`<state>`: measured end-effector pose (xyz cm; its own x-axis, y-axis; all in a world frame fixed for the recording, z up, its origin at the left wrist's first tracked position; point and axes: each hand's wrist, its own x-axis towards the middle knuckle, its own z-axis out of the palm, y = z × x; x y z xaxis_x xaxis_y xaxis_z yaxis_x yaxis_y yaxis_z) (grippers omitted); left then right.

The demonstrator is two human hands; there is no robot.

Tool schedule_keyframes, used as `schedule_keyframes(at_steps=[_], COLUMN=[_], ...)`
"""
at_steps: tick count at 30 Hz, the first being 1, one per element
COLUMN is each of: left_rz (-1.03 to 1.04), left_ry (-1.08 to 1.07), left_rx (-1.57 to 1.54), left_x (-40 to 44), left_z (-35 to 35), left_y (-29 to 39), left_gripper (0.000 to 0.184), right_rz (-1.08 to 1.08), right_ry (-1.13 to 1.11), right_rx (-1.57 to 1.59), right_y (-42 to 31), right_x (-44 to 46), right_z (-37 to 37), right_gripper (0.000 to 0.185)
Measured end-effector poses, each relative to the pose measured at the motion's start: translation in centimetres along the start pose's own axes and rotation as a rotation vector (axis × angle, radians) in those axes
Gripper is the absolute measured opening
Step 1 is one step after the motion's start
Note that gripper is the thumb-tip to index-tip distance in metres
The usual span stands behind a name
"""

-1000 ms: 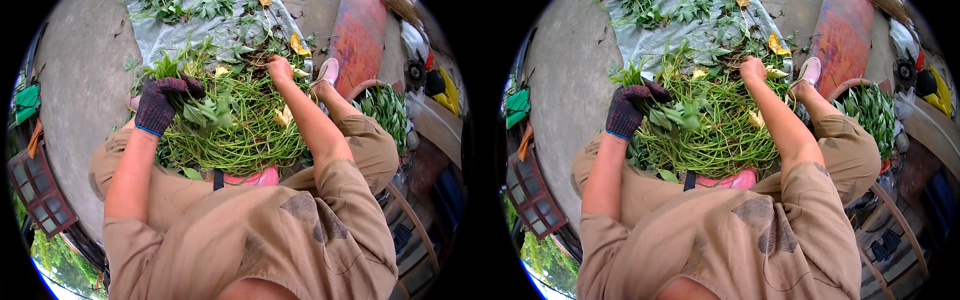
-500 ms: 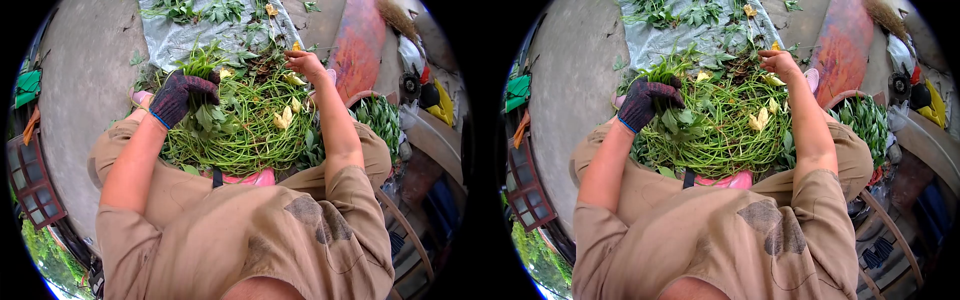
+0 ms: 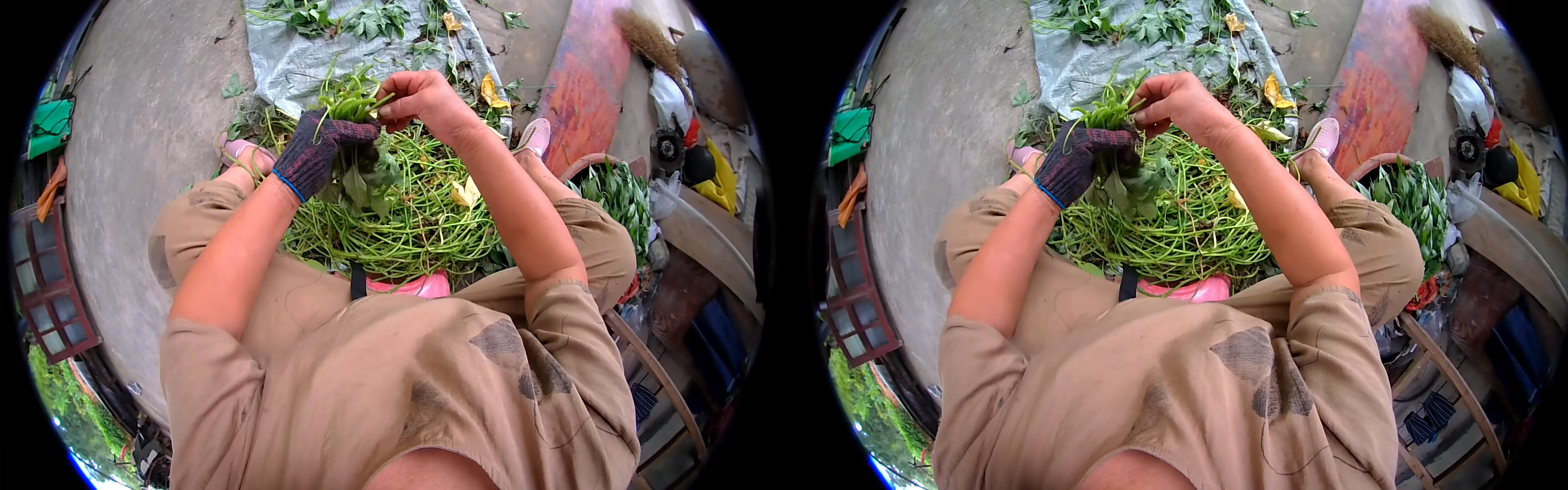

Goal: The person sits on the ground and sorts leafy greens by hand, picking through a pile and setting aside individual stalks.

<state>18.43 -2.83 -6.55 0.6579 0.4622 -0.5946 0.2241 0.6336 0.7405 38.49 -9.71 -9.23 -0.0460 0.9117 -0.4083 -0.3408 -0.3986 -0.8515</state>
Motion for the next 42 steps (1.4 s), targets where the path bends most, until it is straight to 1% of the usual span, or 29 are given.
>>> schedule_keyframes(at_steps=[1,2,4,6,7,8,9,11,14,17,18,19,21,24,25,27,28,31,32,33,35,36,37,39,40,42], left_rz=[-0.036,-0.070,-0.101,-0.141,-0.201,-0.227,-0.252,-0.275,-0.272,-0.290,-0.307,-0.321,-0.317,-0.301,-0.291,-0.244,-0.217,-0.234,-0.171,-0.144,-0.086,-0.083,-0.056,0.004,0.027,0.076], left_ry=[-0.005,0.073,0.098,0.119,0.136,0.114,0.091,0.098,0.113,0.145,0.158,0.170,0.145,0.142,0.145,0.127,0.120,0.132,0.146,0.147,0.130,0.149,0.133,0.168,0.170,0.175], left_rx=[-0.081,-0.072,-0.003,0.047,0.035,0.064,0.092,0.065,0.075,0.077,0.092,0.106,0.106,0.111,0.115,0.190,0.227,0.157,0.165,0.248,0.205,0.162,0.159,0.199,0.196,0.191], left_x=[0.1,0.8,1.1,1.2,0.9,0.9,1.0,1.1,1.5,1.9,1.9,1.9,2.0,1.7,1.6,1.4,1.3,0.6,0.3,0.3,-0.2,-0.5,-0.6,-1.3,-1.8,-3.3], left_z=[0.1,-0.3,-1.3,-1.3,-0.8,-0.6,-0.5,-0.2,-0.3,-1.0,-0.8,-0.5,-0.3,-0.8,-1.0,-1.4,-1.6,-1.1,-1.0,-1.9,-2.1,-2.1,-2.5,-2.7,-2.5,-2.1], left_y=[0.1,-0.3,-0.3,-0.1,0.4,0.7,0.8,0.6,0.8,0.6,1.0,1.2,1.5,1.2,1.2,1.6,1.8,3.5,3.6,3.1,3.6,3.3,3.3,3.4,3.7,4.4], left_gripper=[0.015,0.011,0.012,0.014,0.013,0.013,0.013,0.014,0.015,0.017,0.017,0.018,0.018,0.019,0.019,0.020,0.020,0.021,0.020,0.019,0.017,0.016,0.017,0.018,0.019,0.022], right_rz=[-0.007,0.021,0.144,0.305,0.272,0.309,0.341,0.397,0.576,0.571,0.397,0.227,0.099,0.467,0.671,0.801,0.806,0.691,0.614,0.567,0.470,0.416,0.372,0.282,0.204,0.026], right_ry=[0.016,0.089,0.304,0.356,0.385,0.349,0.368,0.336,0.353,0.495,0.540,0.396,0.347,0.434,0.379,0.299,0.173,0.151,0.195,0.218,0.267,0.286,0.309,0.359,0.413,0.514], right_rx=[0.093,0.106,-0.200,-1.241,-1.302,-1.359,-1.423,-1.550,-1.474,-1.509,-1.645,-1.740,-1.655,-1.391,-1.335,-1.364,-1.400,-1.399,-1.439,-1.454,-1.480,-1.515,-1.527,-1.552,-1.546,-1.397], right_y=[1.3,2.4,9.5,13.0,15.3,16.5,17.2,19.3,20.6,19.9,19.6,18.7,20.4,21.1,20.9,20.8,20.1,18.2,17.4,16.2,13.5,12.6,11.2,7.5,5.4,1.3], right_x=[0.9,1.6,4.8,5.1,4.6,4.1,3.6,2.9,2.8,5.2,5.3,5.2,5.7,5.7,5.8,5.4,5.1,4.5,4.1,3.6,2.2,1.5,0.7,-1.0,-1.9,-4.0], right_z=[-0.8,-1.9,-7.2,-11.3,-13.0,-14.7,-15.5,-18.3,-20.9,-20.8,-20.1,-19.5,-19.3,-17.9,-17.9,-17.8,-17.9,-17.3,-17.0,-16.6,-15.6,-15.5,-14.5,-12.4,-11.5,-9.5], right_gripper=[0.012,0.010,0.015,0.024,0.028,0.028,0.027,0.030,0.029,0.022,0.019,0.023,0.029,0.040,0.049,0.044,0.038,0.028,0.027,0.026,0.025,0.021,0.022,0.025,0.029,0.026])
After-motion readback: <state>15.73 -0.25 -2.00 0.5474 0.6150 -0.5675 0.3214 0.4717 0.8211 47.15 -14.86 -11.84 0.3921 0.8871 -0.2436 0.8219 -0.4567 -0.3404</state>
